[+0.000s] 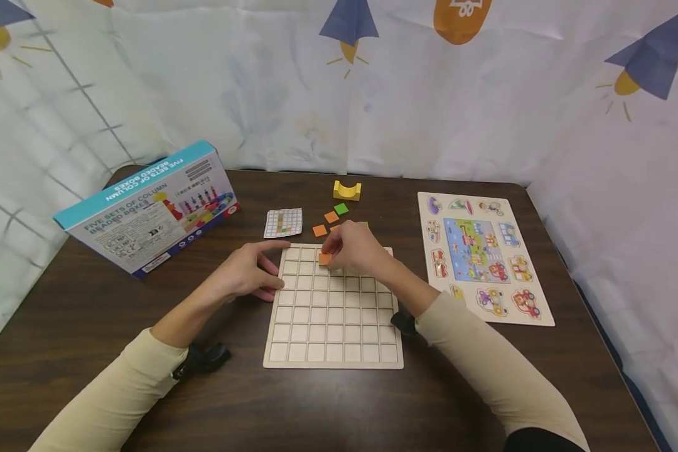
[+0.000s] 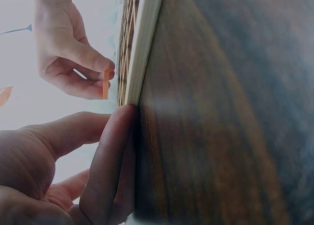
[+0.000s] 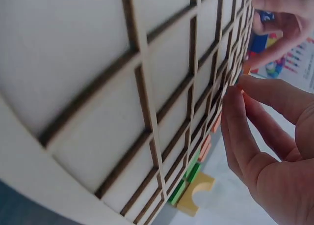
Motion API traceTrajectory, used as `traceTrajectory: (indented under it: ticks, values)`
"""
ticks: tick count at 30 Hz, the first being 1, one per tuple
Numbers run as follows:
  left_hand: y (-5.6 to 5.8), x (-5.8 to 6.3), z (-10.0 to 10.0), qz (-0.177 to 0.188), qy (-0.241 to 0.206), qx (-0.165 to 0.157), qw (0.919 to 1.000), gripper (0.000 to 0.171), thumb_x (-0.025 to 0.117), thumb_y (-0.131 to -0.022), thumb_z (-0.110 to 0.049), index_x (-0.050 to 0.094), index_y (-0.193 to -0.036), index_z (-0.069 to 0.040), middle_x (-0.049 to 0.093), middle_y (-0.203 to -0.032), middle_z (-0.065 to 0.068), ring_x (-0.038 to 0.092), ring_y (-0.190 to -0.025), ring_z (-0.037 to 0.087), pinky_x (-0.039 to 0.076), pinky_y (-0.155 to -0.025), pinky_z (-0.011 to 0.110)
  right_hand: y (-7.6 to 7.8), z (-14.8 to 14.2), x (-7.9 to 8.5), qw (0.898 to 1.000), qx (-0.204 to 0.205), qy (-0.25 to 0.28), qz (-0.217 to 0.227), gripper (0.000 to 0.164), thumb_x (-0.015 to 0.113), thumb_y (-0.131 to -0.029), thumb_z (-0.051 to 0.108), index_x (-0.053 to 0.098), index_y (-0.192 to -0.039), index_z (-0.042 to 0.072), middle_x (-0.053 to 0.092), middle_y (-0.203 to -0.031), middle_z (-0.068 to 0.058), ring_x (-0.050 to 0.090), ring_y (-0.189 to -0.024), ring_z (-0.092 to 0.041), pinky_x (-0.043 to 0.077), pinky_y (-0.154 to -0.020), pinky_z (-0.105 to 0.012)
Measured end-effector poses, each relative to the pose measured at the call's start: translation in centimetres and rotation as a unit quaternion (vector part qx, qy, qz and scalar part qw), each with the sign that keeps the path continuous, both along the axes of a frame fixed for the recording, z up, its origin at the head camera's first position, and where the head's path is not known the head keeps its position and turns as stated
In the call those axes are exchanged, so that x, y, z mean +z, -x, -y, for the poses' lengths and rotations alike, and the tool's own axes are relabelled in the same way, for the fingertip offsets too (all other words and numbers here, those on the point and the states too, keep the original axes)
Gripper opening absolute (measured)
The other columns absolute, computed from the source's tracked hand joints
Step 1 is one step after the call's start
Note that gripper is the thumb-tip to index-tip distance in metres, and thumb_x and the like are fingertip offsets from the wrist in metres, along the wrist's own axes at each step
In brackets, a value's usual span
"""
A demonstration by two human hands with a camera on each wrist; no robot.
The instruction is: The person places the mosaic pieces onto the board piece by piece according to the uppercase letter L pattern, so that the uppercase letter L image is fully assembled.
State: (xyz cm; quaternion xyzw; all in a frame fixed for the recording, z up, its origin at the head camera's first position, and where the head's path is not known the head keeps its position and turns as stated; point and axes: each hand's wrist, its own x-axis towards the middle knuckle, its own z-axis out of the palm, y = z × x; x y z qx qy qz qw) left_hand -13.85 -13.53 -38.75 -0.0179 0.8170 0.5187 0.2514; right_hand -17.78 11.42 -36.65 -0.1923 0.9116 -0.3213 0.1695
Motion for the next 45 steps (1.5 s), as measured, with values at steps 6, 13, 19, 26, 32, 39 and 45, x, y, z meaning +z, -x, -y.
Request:
traceTrajectory:
  ticks: [6,13,19,26,32,39,45]
  values:
    - [0.0,0.1,-0.1,0.001,0.003,0.001,1.0000,0.084,0.079,-0.083,0.011,0.050,-0.155,-0.021,0.062,-0.104,0.020,0.074,-0.065,0.022,0.069,-0.062,0.040,-0.4,0.4,-0.3,0.999,0.031,0.003,-0.012,0.019,0.088,-0.079,0.006,0.082,-0.097,0.009,0.076,-0.085,0.000,0.068,-0.078,-0.012,0.061,-0.071,-0.026]
    - [0.0,0.0,-0.1,0.002,0.007,0.003,1.0000,0.085,0.080,-0.082,0.010,0.050,-0.155,-0.022,0.061,-0.104,0.020,0.074,-0.066,0.022,0.068,-0.062,0.039,-0.6,0.8,-0.5,0.999,0.047,-0.017,-0.015,0.020,0.088,-0.080,0.006,0.081,-0.098,0.007,0.076,-0.085,-0.001,0.068,-0.080,-0.012,0.061,-0.072,-0.026]
    - [0.0,-0.1,-0.1,0.001,0.009,0.004,1.0000,0.085,0.080,-0.082,0.010,0.050,-0.155,-0.021,0.061,-0.104,0.020,0.073,-0.067,0.022,0.068,-0.062,0.039,-0.6,0.8,-0.5,0.998,0.053,-0.028,-0.022,0.020,0.089,-0.080,0.006,0.081,-0.099,0.007,0.077,-0.089,-0.003,0.069,-0.082,-0.013,0.062,-0.075,-0.027]
    - [0.1,-0.2,0.0,0.000,0.008,0.004,1.0000,0.086,0.080,-0.081,0.011,0.050,-0.155,-0.021,0.062,-0.104,0.020,0.073,-0.066,0.022,0.068,-0.061,0.039,-0.4,0.7,-0.7,0.997,0.065,-0.027,-0.031,0.022,0.090,-0.078,0.006,0.081,-0.098,0.006,0.077,-0.090,-0.003,0.070,-0.082,-0.013,0.062,-0.074,-0.026]
    - [0.0,-0.2,0.0,-0.002,0.007,0.006,1.0000,0.085,0.080,-0.081,0.010,0.051,-0.155,-0.021,0.062,-0.103,0.020,0.073,-0.066,0.022,0.068,-0.061,0.039,-0.4,0.5,-0.4,0.997,0.066,-0.024,-0.019,0.022,0.089,-0.080,0.006,0.080,-0.100,0.007,0.077,-0.091,-0.003,0.069,-0.082,-0.013,0.062,-0.075,-0.026]
    - [-0.1,0.0,-0.1,-0.004,0.008,0.007,0.9999,0.085,0.081,-0.081,0.011,0.051,-0.154,-0.021,0.062,-0.102,0.020,0.073,-0.065,0.022,0.068,-0.061,0.039,-0.1,-0.1,0.4,0.998,0.051,-0.015,-0.013,0.024,0.087,-0.080,0.004,0.080,-0.103,0.006,0.077,-0.095,-0.005,0.069,-0.086,-0.016,0.062,-0.078,-0.030]
    - [-0.2,0.2,-0.2,-0.002,0.008,0.010,0.9999,0.085,0.080,-0.081,0.011,0.051,-0.154,-0.021,0.061,-0.103,0.020,0.073,-0.065,0.022,0.068,-0.061,0.039,0.7,-1.1,1.0,0.999,0.027,-0.014,-0.024,0.024,0.083,-0.082,0.003,0.080,-0.106,0.007,0.078,-0.101,-0.007,0.069,-0.090,-0.019,0.062,-0.081,-0.035]
